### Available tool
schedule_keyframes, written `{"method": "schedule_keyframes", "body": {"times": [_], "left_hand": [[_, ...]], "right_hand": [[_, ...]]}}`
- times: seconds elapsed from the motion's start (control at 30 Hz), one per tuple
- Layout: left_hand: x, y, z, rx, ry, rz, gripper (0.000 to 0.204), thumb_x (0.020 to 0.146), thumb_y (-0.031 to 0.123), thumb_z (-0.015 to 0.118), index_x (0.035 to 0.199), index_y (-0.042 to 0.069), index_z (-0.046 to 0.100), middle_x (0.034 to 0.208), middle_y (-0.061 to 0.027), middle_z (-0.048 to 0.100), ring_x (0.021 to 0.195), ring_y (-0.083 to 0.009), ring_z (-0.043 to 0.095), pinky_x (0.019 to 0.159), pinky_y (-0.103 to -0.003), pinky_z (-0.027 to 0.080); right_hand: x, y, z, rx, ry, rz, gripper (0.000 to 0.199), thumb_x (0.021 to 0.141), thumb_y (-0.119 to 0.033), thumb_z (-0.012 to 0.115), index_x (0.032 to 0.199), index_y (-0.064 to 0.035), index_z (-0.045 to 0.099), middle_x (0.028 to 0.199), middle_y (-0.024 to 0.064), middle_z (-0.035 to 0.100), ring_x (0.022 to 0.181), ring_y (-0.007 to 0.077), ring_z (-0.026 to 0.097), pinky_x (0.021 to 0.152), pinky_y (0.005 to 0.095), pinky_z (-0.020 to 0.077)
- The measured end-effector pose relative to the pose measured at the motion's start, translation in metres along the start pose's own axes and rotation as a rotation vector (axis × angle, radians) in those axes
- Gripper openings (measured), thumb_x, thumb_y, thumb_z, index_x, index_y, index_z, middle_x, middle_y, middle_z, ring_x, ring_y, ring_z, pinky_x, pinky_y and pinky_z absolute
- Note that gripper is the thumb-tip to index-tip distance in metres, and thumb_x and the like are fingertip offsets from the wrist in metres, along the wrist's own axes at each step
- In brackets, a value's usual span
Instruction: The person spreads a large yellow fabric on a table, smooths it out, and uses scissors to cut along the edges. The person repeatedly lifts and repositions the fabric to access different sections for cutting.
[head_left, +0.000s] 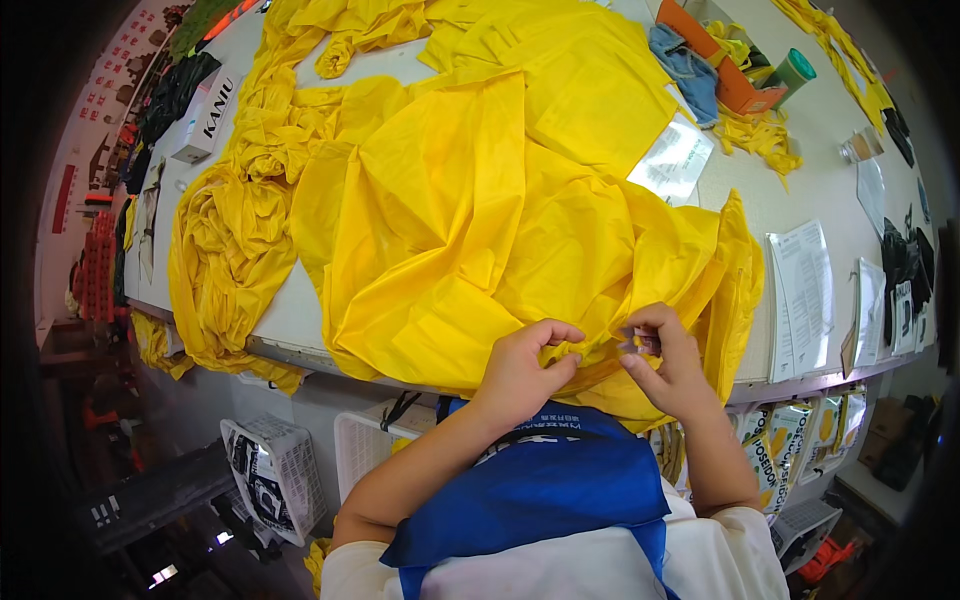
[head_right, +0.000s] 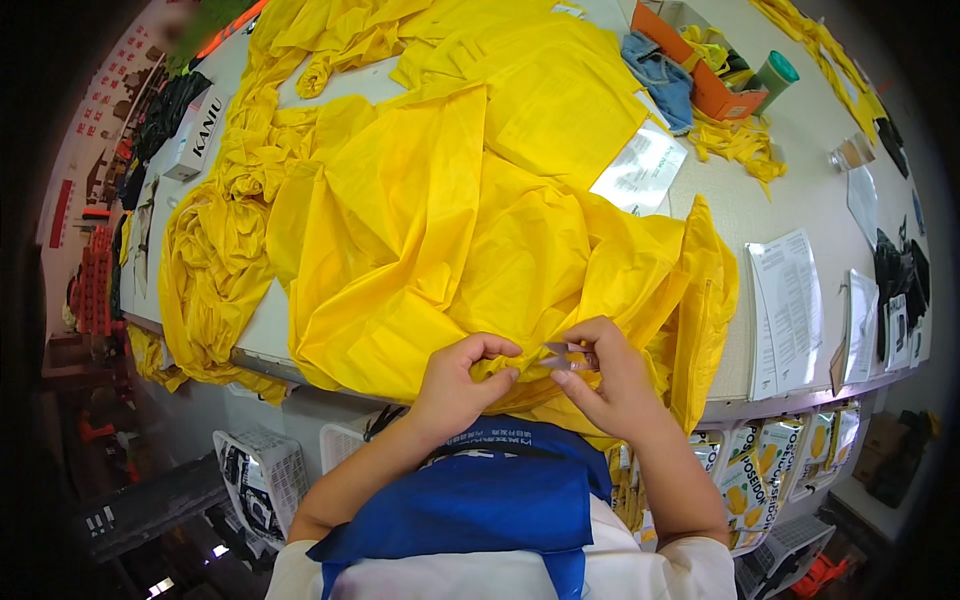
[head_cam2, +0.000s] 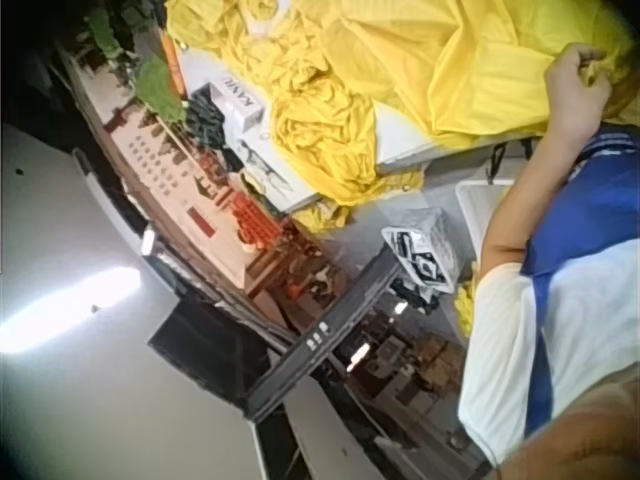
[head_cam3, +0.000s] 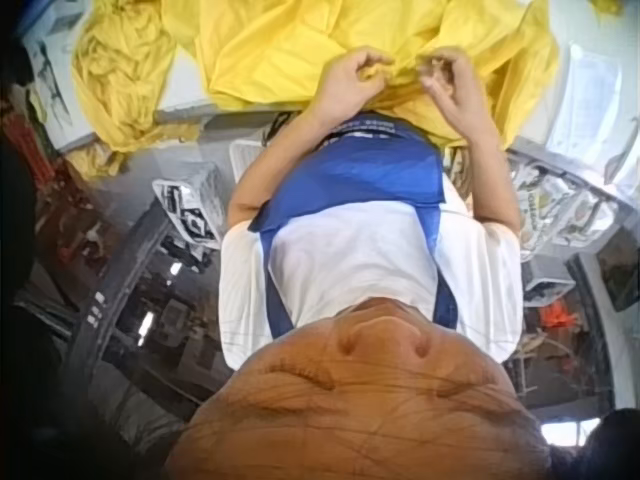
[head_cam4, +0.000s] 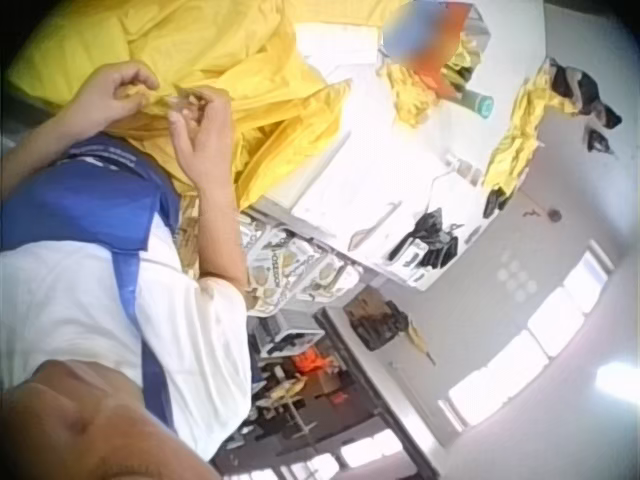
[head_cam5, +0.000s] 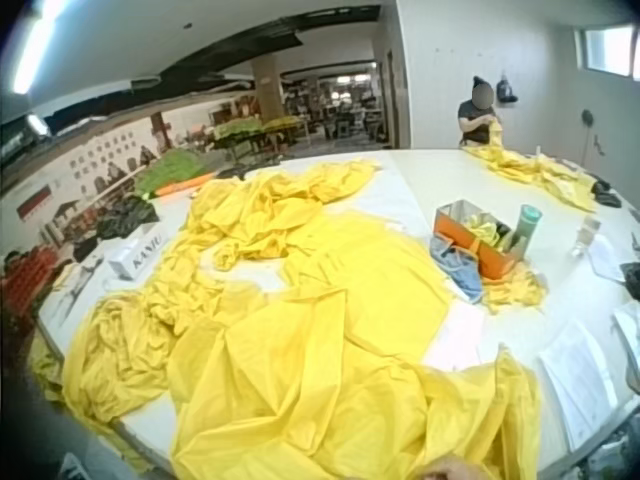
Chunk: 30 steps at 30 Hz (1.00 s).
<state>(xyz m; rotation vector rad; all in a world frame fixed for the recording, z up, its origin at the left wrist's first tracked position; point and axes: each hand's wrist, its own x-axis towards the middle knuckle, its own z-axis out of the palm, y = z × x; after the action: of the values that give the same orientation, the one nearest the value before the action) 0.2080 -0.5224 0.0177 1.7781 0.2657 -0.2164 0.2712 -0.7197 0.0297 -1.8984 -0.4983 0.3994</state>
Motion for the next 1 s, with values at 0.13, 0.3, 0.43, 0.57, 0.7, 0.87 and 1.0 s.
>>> {"method": "schedule_keyframes", "body": {"times": [0.13, 0.3, 0.43, 0.57, 0.7, 0.87, 1.0], "left_hand": [[-0.002, 0.004, 0.004, 0.141, 0.088, 0.104, 0.022, 0.077, 0.006, 0.070, 0.097, 0.000, 0.064, 0.088, -0.0078, 0.066, 0.082, -0.0140, 0.061, 0.077, -0.026, 0.048], [-0.003, 0.005, 0.007, 0.136, 0.099, 0.152, 0.021, 0.075, 0.005, 0.071, 0.094, 0.001, 0.062, 0.085, -0.0076, 0.065, 0.079, -0.0148, 0.061, 0.075, -0.026, 0.049], [-0.003, 0.006, 0.007, 0.104, 0.108, 0.127, 0.022, 0.075, 0.005, 0.072, 0.092, 0.001, 0.059, 0.084, -0.0067, 0.064, 0.078, -0.0138, 0.061, 0.074, -0.026, 0.049], [-0.003, 0.006, 0.005, 0.076, 0.102, 0.106, 0.022, 0.076, 0.006, 0.072, 0.092, 0.001, 0.058, 0.083, -0.0058, 0.064, 0.078, -0.0126, 0.061, 0.074, -0.025, 0.049], [-0.004, 0.007, 0.005, 0.056, 0.078, 0.079, 0.022, 0.076, 0.006, 0.072, 0.092, 0.001, 0.058, 0.083, -0.0055, 0.064, 0.078, -0.0122, 0.060, 0.075, -0.025, 0.049], [-0.002, 0.007, 0.004, 0.054, 0.071, 0.078, 0.022, 0.075, 0.006, 0.072, 0.092, 0.001, 0.058, 0.084, -0.0055, 0.064, 0.079, -0.0123, 0.060, 0.075, -0.025, 0.049], [-0.001, 0.007, 0.004, 0.064, 0.070, 0.085, 0.022, 0.075, 0.006, 0.072, 0.092, 0.001, 0.058, 0.084, -0.0057, 0.064, 0.078, -0.0126, 0.060, 0.075, -0.025, 0.049]], "right_hand": [[0.004, -0.018, -0.019, -0.498, -0.085, -0.265, 0.034, 0.073, -0.017, 0.075, 0.102, -0.0058, 0.059, 0.087, 0.0091, 0.060, 0.079, 0.0264, 0.058, 0.070, 0.0353, 0.0479], [0.000, -0.024, -0.015, -0.579, -0.038, -0.281, 0.032, 0.070, -0.018, 0.076, 0.097, -0.0059, 0.063, 0.082, 0.0071, 0.060, 0.077, 0.0254, 0.057, 0.068, 0.0342, 0.0472], [0.001, -0.022, -0.013, -0.568, -0.015, -0.284, 0.028, 0.069, -0.017, 0.076, 0.093, -0.0055, 0.065, 0.078, 0.0069, 0.060, 0.075, 0.0251, 0.057, 0.065, 0.0340, 0.0470], [0.001, -0.016, -0.010, -0.528, 0.015, -0.296, 0.027, 0.069, -0.017, 0.076, 0.092, -0.0054, 0.066, 0.077, 0.0073, 0.061, 0.072, 0.0251, 0.057, 0.064, 0.0343, 0.0472], [0.000, -0.003, -0.007, -0.436, 0.034, -0.285, 0.029, 0.068, -0.016, 0.077, 0.092, -0.0054, 0.066, 0.077, 0.0079, 0.063, 0.071, 0.0251, 0.057, 0.063, 0.0347, 0.0474], [-0.003, -0.009, -0.006, -0.451, 0.041, -0.275, 0.029, 0.068, -0.016, 0.077, 0.093, -0.0056, 0.066, 0.077, 0.0076, 0.062, 0.071, 0.0252, 0.057, 0.063, 0.0347, 0.0473], [-0.002, -0.012, -0.008, -0.505, 0.034, -0.304, 0.030, 0.068, -0.016, 0.077, 0.094, -0.0057, 0.066, 0.075, 0.0072, 0.060, 0.071, 0.0253, 0.057, 0.062, 0.0344, 0.0471]]}}
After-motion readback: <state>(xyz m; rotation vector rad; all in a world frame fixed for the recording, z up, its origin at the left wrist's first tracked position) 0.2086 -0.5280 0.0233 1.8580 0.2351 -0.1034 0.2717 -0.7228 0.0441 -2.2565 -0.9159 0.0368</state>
